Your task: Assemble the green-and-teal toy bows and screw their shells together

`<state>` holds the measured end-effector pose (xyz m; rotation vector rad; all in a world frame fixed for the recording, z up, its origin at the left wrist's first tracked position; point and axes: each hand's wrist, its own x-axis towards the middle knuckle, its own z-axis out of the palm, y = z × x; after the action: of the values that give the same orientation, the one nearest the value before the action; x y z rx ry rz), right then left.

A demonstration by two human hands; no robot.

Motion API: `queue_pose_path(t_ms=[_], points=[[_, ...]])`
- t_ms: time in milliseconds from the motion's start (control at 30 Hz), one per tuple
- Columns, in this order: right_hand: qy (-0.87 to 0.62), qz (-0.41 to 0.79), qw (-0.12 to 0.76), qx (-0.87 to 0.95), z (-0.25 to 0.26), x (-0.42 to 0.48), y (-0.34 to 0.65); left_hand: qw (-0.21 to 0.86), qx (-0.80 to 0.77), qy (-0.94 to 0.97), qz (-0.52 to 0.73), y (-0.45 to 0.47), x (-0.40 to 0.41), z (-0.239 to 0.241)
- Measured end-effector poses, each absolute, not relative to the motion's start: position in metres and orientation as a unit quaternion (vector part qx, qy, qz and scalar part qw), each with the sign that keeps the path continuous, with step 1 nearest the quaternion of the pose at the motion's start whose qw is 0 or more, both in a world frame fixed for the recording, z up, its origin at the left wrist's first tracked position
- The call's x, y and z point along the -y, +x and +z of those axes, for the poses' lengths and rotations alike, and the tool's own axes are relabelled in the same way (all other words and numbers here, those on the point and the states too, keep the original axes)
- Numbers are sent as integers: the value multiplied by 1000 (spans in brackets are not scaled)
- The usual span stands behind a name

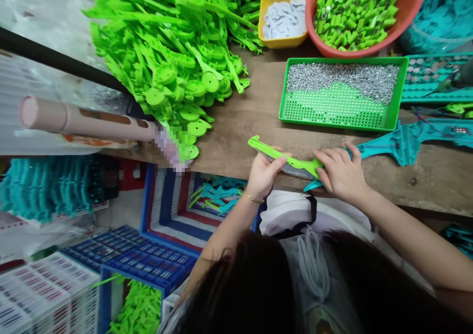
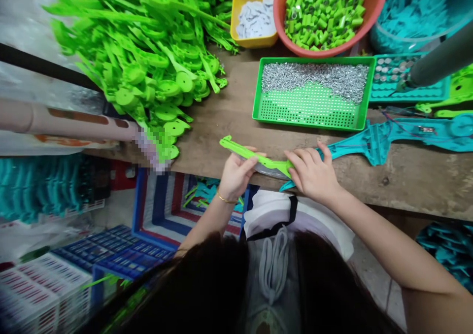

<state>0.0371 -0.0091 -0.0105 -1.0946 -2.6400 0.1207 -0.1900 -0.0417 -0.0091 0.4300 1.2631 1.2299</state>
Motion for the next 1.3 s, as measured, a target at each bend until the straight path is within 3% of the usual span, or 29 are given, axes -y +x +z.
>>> queue_pose_path(t_ms=[300, 433, 767, 967, 1200, 1300], points=[[-341, 209, -2, 916, 31, -21, 1, 558, -567, 219, 565, -175, 52, -4], [-320, 225, -55, 919, 27, -30, -15, 540, -573, 232, 572, -173, 53, -2], [-340, 193, -4, 920, 18, -28, -16, 546, -587, 185, 568, -166, 51, 6], [-359, 190, -23, 914, 20, -24, -17, 574, -571, 189, 556, -167, 54, 2], [-242, 374, -109, 889, 46, -49, 1, 530, -597, 259, 543, -175, 63, 0], [-234, 398, -113, 880, 52, -53, 6, 548, -576, 286, 534, -175, 66, 0]])
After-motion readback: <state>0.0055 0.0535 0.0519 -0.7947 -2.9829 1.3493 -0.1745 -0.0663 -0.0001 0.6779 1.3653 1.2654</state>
